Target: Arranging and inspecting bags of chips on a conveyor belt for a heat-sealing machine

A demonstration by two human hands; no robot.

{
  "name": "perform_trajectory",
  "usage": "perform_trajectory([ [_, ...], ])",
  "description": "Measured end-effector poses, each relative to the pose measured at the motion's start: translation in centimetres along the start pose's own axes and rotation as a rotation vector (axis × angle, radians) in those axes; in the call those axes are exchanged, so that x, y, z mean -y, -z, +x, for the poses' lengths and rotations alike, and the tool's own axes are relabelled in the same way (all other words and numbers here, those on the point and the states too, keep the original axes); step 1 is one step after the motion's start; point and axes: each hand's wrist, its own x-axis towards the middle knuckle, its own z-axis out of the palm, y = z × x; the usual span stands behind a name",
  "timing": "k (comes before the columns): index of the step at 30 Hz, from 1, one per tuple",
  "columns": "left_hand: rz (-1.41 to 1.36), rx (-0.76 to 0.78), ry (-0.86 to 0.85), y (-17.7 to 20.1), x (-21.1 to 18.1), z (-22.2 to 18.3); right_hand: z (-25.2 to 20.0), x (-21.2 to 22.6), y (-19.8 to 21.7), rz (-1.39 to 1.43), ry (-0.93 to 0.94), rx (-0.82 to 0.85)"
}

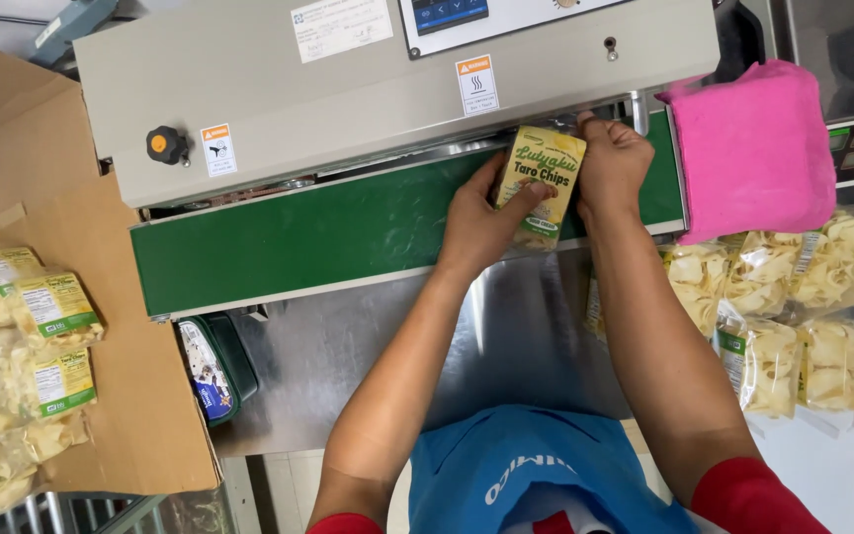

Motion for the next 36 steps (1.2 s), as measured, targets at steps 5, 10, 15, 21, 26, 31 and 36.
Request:
perform_trajectory([
  [5,-0.064,-0.087,0.014,-0.5,1.3,0.7,-0.8,1.5,-0.8,-0.054,-0.019,0.067],
  [10,-0.168,-0.171,0.013,-1.8,1.8,0.3,1.1,-0.7,-0.2,0.004,-0.08,0.148],
  [15,-0.259,-0.244,-0.009,-2.1,1.7,-0.4,-4.7,4.2,0.4,-0.107,-0.022,0.187],
  [21,-0.298,-0.334,-0.008,-2.5,2.9,0.0,-7.8,6.3,1.1,-0.166,0.078,0.336],
  [26,-0.215,-0.445,-0.102,-2.9,5.4,0.5,-6.6,4.3,5.7,-0.408,0.436,0.548],
  [31,0.067,-0.427,-0.531,1.2,5.3,-6.0,-10.2,4.9,15.6,-0.672,0.613,0.475],
  [36,0.141,0.299,-0.96,2.5,-4.5,-16.4,-14.4,2.1,24.5,-1.19,0.641,0.443],
])
